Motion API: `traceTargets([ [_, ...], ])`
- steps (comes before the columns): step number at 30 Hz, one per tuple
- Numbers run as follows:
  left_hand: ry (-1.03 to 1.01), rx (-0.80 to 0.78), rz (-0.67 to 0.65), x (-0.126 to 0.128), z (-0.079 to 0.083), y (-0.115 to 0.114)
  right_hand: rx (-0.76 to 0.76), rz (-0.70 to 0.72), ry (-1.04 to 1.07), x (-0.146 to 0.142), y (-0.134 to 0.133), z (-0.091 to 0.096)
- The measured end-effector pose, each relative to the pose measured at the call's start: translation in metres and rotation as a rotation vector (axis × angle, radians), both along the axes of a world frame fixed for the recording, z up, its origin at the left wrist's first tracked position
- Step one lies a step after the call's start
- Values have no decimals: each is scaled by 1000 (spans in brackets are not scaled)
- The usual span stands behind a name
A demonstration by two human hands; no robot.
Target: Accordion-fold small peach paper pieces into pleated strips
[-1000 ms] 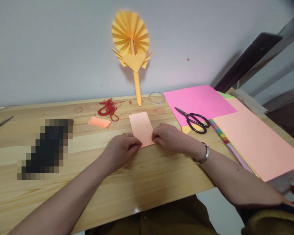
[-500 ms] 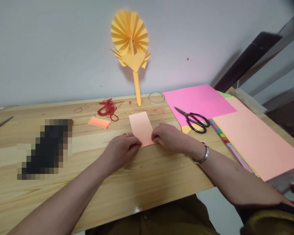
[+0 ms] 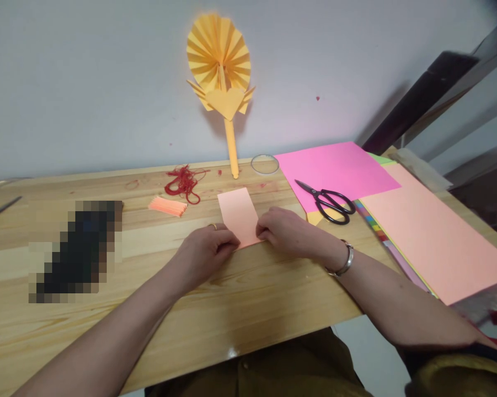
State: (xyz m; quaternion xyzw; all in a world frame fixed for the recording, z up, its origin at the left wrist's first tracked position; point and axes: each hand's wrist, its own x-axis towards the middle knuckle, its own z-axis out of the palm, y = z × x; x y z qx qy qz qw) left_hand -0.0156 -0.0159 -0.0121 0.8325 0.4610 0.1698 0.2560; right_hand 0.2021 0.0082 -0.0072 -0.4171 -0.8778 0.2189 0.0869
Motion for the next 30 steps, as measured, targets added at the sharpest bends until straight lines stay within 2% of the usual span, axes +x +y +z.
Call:
traceTargets([
  [13,34,11,-18,0,1,-2,-12,-3,-16,0,-1,4],
  [21,153,30,-8,2,2,-2,6,3,-12,-1,0,4],
  [30,374,187,-182,0,7,-5,1,-4,-16,-2,-1,8],
])
